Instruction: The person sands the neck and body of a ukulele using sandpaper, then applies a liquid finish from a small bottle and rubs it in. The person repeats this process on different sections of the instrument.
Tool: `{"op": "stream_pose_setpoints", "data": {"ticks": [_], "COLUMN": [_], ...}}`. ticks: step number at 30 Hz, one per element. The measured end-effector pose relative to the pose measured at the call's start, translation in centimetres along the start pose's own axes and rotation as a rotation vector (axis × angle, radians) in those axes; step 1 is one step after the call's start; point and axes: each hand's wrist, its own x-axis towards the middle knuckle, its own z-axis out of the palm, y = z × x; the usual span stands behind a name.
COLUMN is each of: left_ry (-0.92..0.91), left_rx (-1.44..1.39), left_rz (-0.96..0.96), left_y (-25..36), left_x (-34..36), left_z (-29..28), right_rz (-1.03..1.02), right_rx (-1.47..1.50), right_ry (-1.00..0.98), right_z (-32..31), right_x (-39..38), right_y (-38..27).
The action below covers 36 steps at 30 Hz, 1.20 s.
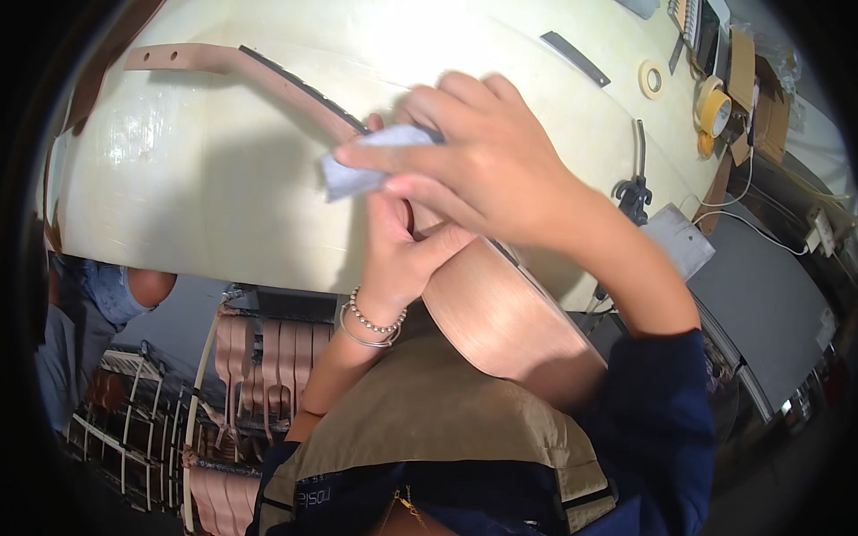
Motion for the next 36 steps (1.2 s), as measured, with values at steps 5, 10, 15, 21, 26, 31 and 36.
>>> {"op": "stream_pose_setpoints", "data": {"ticks": [5, 10, 15, 21, 26, 31, 36], "left_ry": [0.038, 0.07, 0.041, 0.135, -0.07, 0.151, -0.035], "left_rx": [0.066, -0.085, -0.025, -0.032, 0.093, 0.035, 0.028], "left_rz": [0.068, -0.104, -0.07, 0.043, 0.04, 0.055, -0.134], "left_y": [-0.6, 1.0, 0.8, -0.1, -0.9, 0.2, -0.1], "left_x": [-0.1, -0.1, 0.1, -0.2, 0.2, -0.3, -0.4], "left_z": [-0.1, 0.8, 0.4, 0.6, -0.6, 0.4, -0.3], "right_rz": [-0.014, 0.126, 0.278, 0.624, 0.639, 0.703, 0.696], "right_rx": [-0.002, 0.488, 0.883, 0.742, 0.896, 0.955, 0.938], "right_ry": [-0.022, 0.267, 0.171, -0.045, 0.082, 0.047, 0.063], "right_z": [-0.1, -1.0, -0.6, 0.1, 1.1, 2.1, 1.7], "right_x": [-1.2, 4.8, 2.6, 0.2, 1.7, -1.2, 1.7], "right_y": [0.2, 3.1, 3.9, -0.7, -0.7, -0.5, -0.2]}}
